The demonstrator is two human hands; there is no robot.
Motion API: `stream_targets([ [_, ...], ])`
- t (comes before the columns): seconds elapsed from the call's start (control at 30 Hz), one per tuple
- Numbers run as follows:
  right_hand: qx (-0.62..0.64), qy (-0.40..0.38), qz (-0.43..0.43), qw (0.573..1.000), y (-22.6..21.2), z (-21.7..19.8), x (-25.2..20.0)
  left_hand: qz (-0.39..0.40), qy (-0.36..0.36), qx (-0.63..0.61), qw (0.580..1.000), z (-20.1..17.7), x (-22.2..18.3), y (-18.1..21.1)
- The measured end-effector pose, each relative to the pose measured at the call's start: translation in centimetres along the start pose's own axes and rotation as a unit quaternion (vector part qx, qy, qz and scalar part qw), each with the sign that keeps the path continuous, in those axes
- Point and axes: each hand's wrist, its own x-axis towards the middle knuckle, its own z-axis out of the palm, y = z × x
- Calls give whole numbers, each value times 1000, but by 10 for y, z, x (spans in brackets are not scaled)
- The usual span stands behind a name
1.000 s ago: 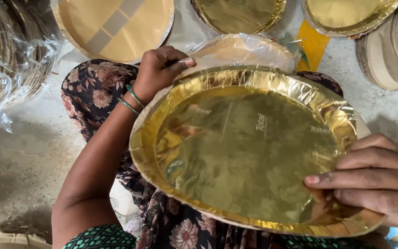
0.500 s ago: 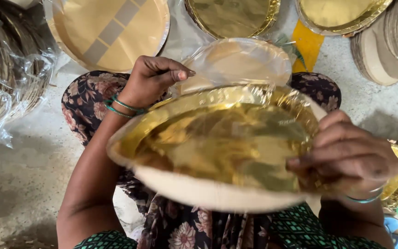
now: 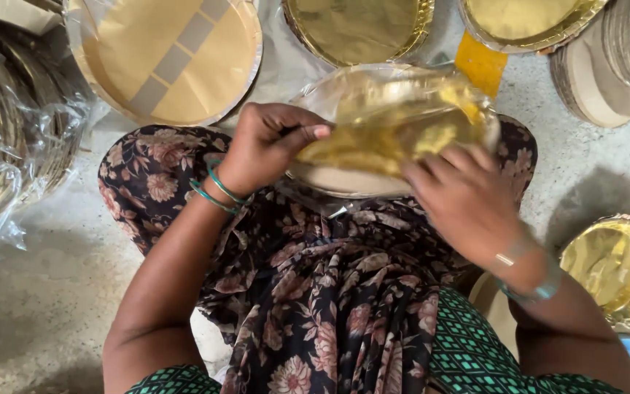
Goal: The person takes gold-colored plates and places them inside clear plastic bags, sometimes stacking them or adding cardboard backing before sealing the bags by hand.
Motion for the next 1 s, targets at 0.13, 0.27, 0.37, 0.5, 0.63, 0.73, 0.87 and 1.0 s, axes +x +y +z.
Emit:
stream_targets([
  [0.13,-8,-137,49,989,-31,44,51,39,5,75,996,20,11,9],
  [0.27,101,-76,24,992,-29,68,76,24,-19,3,1000,27,11,12],
  [0.37,261,-76,50,961,-38,91,67,13,8,48,999,25,3,7],
  [0.5,182,93,-31,978,-36,77,56,22,28,18,999,16,2,8],
  [0.63,203,63,-54,976,-29,70,23,-19,12,-38,999,13,-18,10],
  [0.73,364,-26,-63,929,3,37,5,-54,-28,4,998,17,-25,0],
  [0.87,177,101,-28,979,19,24,-10,8,-118,-28,993,52,-61,-14],
  [1.0,-15,-26,-12,999,8,94,-24,13,-123,149,981,72,-68,1],
])
